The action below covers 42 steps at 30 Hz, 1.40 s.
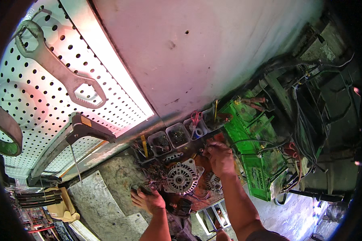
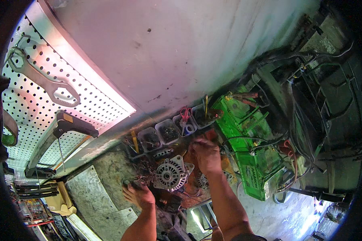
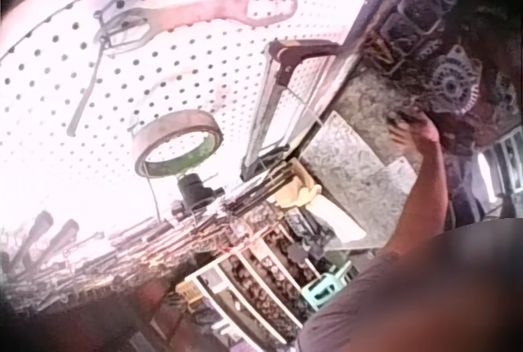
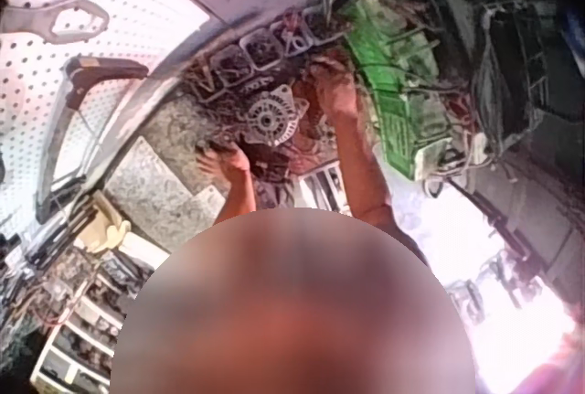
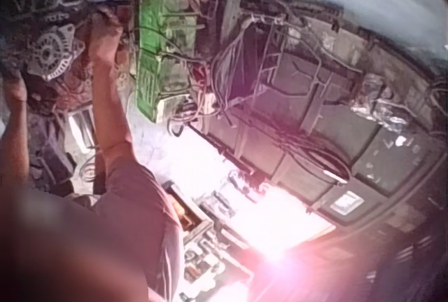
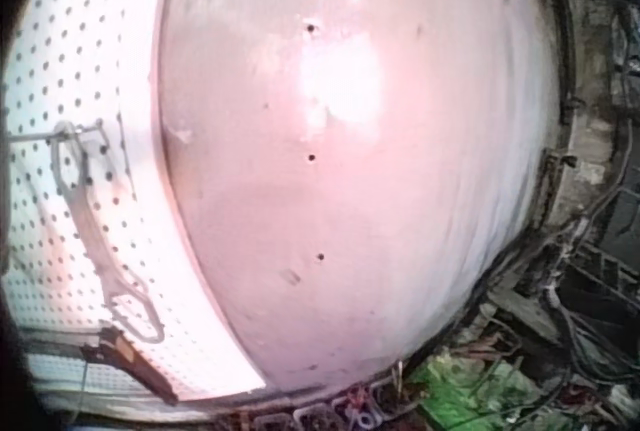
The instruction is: The person retrieves a small mechanical part from a shelf and places it on a workbench. They then use a screwdriver and a wrench to adjust and tighten components on the part. The person repeatedly handles the part and tools while working at the bench.
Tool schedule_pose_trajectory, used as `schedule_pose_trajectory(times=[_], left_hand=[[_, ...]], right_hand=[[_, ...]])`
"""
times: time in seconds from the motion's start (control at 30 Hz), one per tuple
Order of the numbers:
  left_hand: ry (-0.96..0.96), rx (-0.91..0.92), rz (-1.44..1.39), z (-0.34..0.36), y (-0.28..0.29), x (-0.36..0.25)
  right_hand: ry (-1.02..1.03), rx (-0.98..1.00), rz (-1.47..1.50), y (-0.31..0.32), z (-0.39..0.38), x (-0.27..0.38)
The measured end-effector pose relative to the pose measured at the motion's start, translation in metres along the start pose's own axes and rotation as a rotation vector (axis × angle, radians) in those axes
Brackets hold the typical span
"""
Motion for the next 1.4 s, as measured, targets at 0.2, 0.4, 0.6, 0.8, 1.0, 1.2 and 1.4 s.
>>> schedule_pose_trajectory(times=[0.2,0.4,0.6,0.8,1.0,1.2,1.4], left_hand=[[-0.002,-0.002,-0.001,0.0,0.0,0.0],[0.048,0.053,0.011,-0.001,-0.004,0.003],[0.05,0.064,0.001,-0.001,-0.005,0.004],[0.057,0.072,-0.007,-0.002,-0.005,0.004],[0.057,0.086,0.006,-0.001,-0.005,0.003],[0.069,0.095,0.005,0.0,-0.006,0.004],[0.036,0.071,0.013,-0.001,-0.003,0.003]], right_hand=[[-0.039,-0.033,0.093,-0.014,0.027,0.005],[-0.111,0.025,0.304,-0.02,0.047,0.001],[-0.135,-0.011,0.015,-0.006,0.06,-0.002],[0.093,0.043,-1.01,-0.03,0.068,0.0],[0.191,0.143,-1.349,-0.062,0.084,-0.014],[0.251,0.362,-1.707,-0.077,0.119,-0.052],[0.034,0.712,-2.146,-0.119,0.151,-0.13]])
Point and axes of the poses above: each hand's wrist, its own z-axis towards the middle knuckle, its own y-axis out of the back of the hand, x = y × z, the point moved 8 cm from there along z, towards the middle knuckle, and after that the axes turned 1 degree about z, right-handed, at the moved point
